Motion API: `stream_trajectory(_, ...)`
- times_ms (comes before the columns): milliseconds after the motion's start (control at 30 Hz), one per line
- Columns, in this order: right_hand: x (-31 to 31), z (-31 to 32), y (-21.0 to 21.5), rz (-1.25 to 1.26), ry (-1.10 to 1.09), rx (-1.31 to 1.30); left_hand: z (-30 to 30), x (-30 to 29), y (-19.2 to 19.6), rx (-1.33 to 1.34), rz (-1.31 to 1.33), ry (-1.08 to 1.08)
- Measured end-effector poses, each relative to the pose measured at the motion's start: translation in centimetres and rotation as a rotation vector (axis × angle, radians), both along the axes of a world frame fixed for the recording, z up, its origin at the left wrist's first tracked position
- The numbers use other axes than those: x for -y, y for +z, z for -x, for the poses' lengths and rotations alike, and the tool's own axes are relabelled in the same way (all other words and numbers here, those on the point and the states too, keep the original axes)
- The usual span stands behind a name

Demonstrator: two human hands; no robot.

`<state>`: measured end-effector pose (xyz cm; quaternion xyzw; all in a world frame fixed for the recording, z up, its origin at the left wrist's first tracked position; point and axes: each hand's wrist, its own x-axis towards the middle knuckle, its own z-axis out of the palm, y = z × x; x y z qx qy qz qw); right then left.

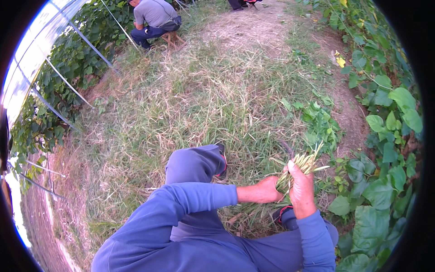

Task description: The person sits on the ground in a greenhouse and uses a sickle to cut grass, then gathers the cuttings into a bundle. They repeatedly adjust and align the grass stalks by hand to form a neat bunch.

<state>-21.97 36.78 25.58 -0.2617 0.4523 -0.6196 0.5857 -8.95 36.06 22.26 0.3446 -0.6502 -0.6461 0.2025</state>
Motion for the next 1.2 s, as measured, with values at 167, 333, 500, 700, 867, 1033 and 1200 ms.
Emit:
stream_trajectory(167,-0.1,0.0,0.0,0.0,-0.001,0.014,0.0,-0.1,0.0,0.026,0.01,0.016)
stream_trajectory(333,-0.1,-0.2,0.0,-0.008,0.0,-0.004,0.0,-0.4,-0.4,-0.027,-0.056,0.035)
stream_trajectory(500,-0.2,-0.2,0.0,-0.004,-0.002,-0.02,0.2,-0.2,-0.8,0.005,-0.092,0.004)
stream_trajectory(700,-0.2,-0.1,-0.2,-0.005,0.028,-0.017,0.5,-0.3,-1.7,-0.035,-0.025,0.019)
stream_trajectory(867,-0.2,0.0,-0.2,0.001,0.019,-0.018,0.1,-0.1,-0.4,0.028,-0.045,0.012)
stream_trajectory(1033,-0.3,0.1,-0.5,0.019,0.027,-0.016,0.2,-0.1,-1.1,0.046,-0.037,0.005)
stream_trajectory(1200,-0.3,0.3,-0.8,0.008,0.032,-0.039,0.1,-0.1,-0.5,0.008,-0.017,0.005)
